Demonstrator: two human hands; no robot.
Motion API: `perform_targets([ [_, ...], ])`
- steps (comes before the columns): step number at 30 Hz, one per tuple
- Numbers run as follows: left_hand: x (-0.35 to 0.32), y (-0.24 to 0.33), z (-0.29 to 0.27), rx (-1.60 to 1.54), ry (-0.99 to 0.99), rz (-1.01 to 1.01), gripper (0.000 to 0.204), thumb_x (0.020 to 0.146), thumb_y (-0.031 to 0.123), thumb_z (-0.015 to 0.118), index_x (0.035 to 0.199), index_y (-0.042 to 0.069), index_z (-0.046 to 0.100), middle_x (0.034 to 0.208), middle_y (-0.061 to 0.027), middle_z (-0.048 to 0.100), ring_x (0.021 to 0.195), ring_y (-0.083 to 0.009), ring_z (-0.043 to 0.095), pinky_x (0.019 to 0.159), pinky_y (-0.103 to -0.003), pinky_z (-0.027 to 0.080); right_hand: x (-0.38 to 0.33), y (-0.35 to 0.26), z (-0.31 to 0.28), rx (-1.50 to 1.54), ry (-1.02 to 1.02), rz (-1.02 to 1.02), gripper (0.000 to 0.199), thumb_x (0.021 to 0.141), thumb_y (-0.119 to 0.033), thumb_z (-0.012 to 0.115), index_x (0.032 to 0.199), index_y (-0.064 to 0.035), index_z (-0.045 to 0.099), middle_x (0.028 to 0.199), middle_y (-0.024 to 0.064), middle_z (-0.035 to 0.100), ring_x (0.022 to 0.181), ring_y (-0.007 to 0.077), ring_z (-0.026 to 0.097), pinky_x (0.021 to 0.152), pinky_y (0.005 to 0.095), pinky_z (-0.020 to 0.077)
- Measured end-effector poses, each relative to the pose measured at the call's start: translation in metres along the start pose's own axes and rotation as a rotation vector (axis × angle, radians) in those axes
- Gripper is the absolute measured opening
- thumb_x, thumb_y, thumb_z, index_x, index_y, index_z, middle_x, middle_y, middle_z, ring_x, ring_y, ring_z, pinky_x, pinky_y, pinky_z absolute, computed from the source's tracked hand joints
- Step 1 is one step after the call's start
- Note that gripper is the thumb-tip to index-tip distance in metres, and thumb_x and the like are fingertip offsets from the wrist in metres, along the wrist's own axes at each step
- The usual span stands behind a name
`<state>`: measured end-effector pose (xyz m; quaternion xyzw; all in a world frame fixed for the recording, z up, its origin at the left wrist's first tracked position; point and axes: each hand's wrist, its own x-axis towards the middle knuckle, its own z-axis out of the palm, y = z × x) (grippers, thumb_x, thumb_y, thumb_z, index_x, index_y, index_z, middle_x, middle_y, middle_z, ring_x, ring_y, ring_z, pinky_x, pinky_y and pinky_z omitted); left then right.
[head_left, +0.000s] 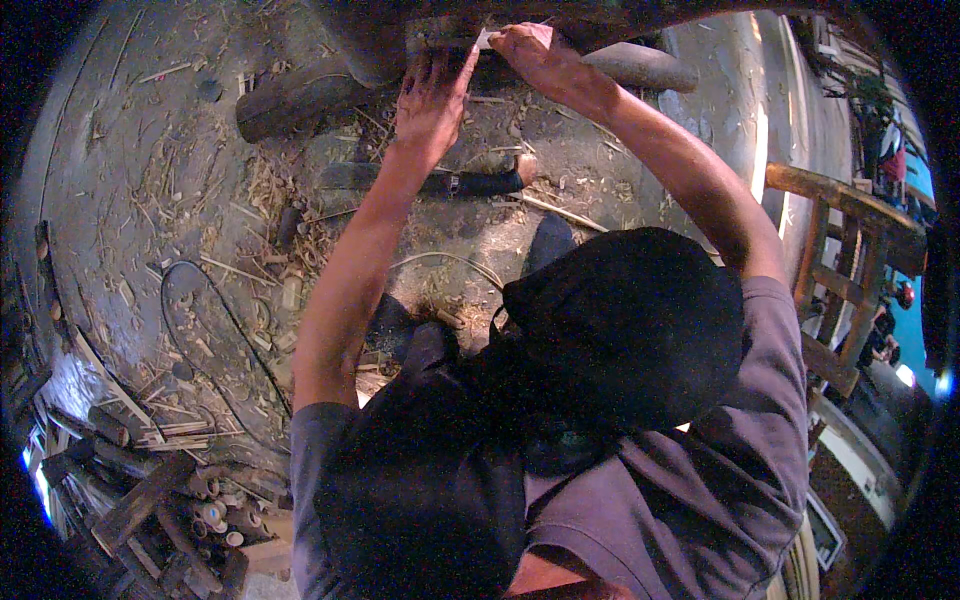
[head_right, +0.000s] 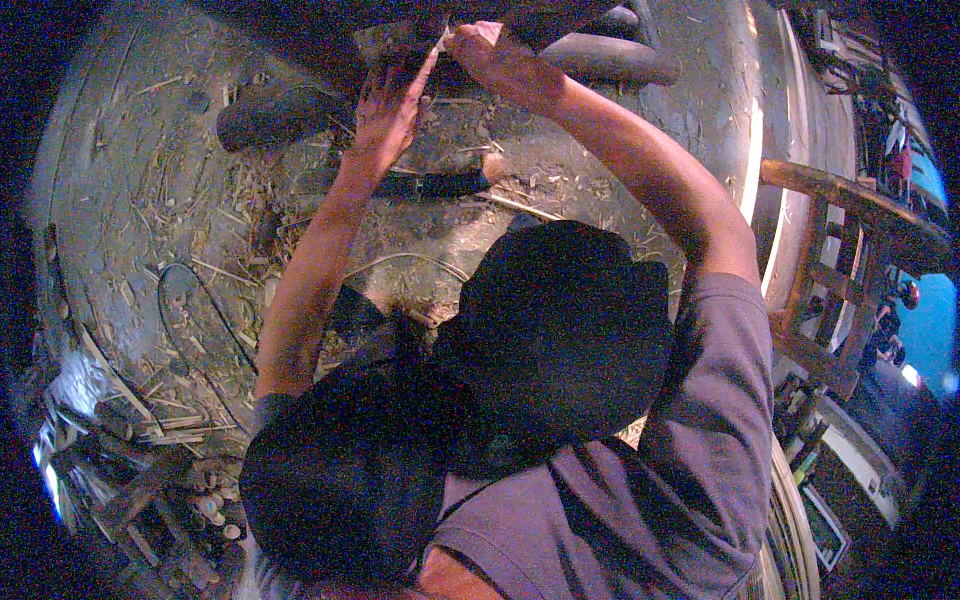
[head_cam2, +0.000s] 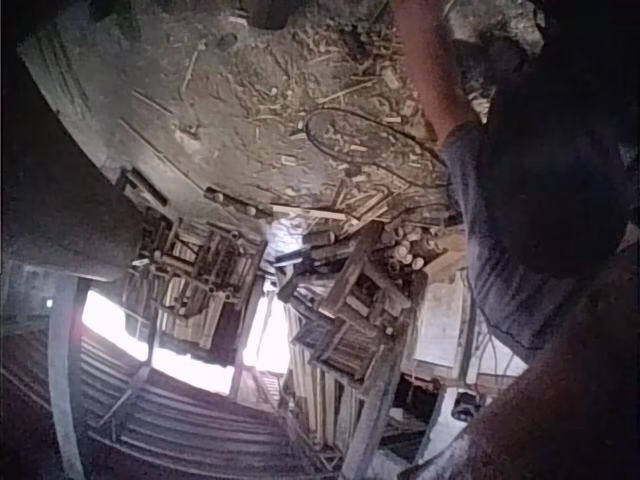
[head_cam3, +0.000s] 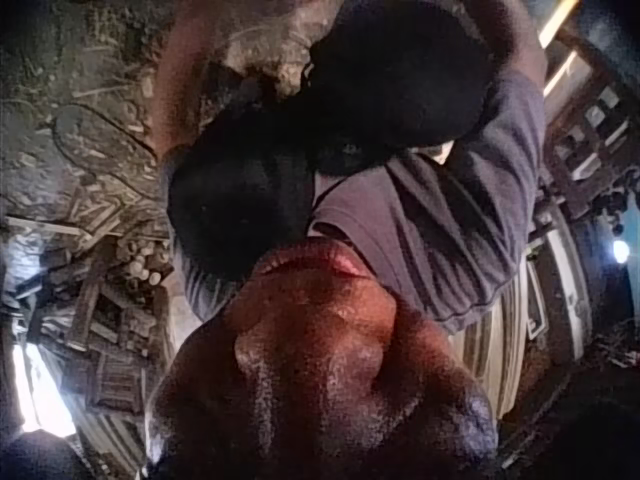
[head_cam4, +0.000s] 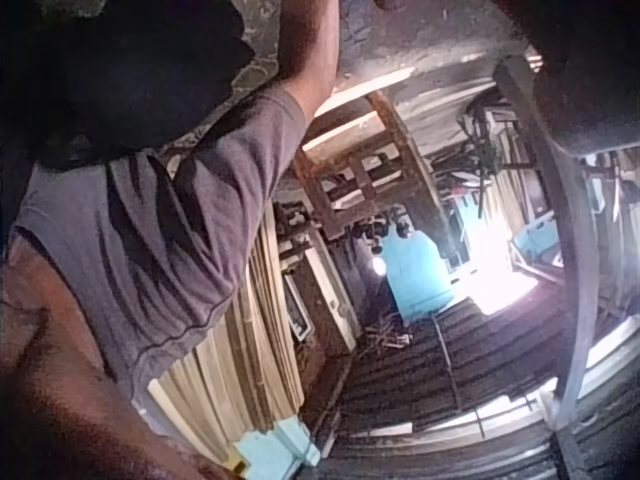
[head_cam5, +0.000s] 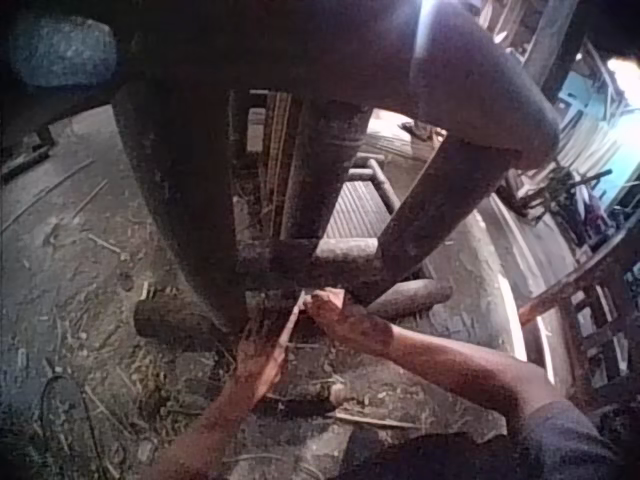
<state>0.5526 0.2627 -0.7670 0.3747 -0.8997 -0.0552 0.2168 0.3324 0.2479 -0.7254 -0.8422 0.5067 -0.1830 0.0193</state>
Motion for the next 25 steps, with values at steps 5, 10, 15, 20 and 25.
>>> perform_targets([
  [5, 0.004, 0.010, -0.002, 0.022, -0.052, -0.075, 0.084, 0.081, 0.015, 0.068, 0.153, 0.021, 0.026, 0.145, -0.0168, 0.042, 0.133, -0.0377, 0.041, 0.108, -0.048, 0.035, -0.015, -0.016, -0.008, -0.328, -0.059, -0.079, 0.015, 0.090, -0.014, 0.053, 0.099, -0.0011, 0.053, 0.093, 0.0163, 0.058, 0.086, 0.0323, 0.060, 0.070, 0.0403, 0.0523],
  [10, 0.003, 0.012, -0.003, 0.038, -0.062, -0.087, 0.085, 0.084, 0.021, 0.068, 0.155, 0.026, 0.020, 0.150, -0.0208, 0.033, 0.132, -0.0436, 0.040, 0.106, -0.050, 0.040, -0.046, -0.043, 0.003, -0.479, -0.110, 0.007, 0.045, 0.086, -0.008, 0.055, 0.131, -0.0019, 0.049, 0.118, 0.0158, 0.057, 0.102, 0.0333, 0.061, 0.081, 0.0408, 0.0556],
  [15, 0.000, 0.013, 0.000, -0.001, -0.119, -0.117, 0.086, 0.085, 0.021, 0.067, 0.155, 0.028, 0.017, 0.150, -0.0213, 0.033, 0.132, -0.0457, 0.038, 0.104, -0.051, 0.042, -0.074, -0.075, 0.019, -0.194, -0.099, 0.284, 0.054, 0.087, -0.010, 0.058, 0.138, -0.0023, 0.043, 0.120, 0.0185, 0.057, 0.105, 0.0354, 0.060, 0.082, 0.0423, 0.0563],
  [20, -0.001, 0.013, 0.000, -0.054, -0.088, -0.122, 0.082, 0.089, 0.021, 0.061, 0.156, 0.029, 0.013, 0.150, -0.0218, 0.035, 0.136, -0.0440, 0.037, 0.113, -0.051, 0.029, -0.061, -0.077, 0.028, -0.171, -0.001, 0.371, 0.061, 0.086, -0.012, 0.060, 0.142, 0.0009, 0.037, 0.109, 0.0178, 0.061, 0.093, 0.0367, 0.064, 0.074, 0.0410, 0.0573],
  [25, 0.003, 0.012, 0.006, 0.043, -0.143, -0.145, 0.085, 0.089, 0.022, 0.063, 0.156, 0.029, 0.010, 0.153, -0.0193, 0.033, 0.138, -0.0448, 0.034, 0.114, -0.052, 0.026, -0.049, -0.078, 0.025, -0.150, -0.066, 0.466, 0.077, 0.082, -0.014, 0.065, 0.148, -0.0012, 0.028, 0.108, 0.0174, 0.062, 0.092, 0.0378, 0.065, 0.073, 0.0417, 0.0571],
])
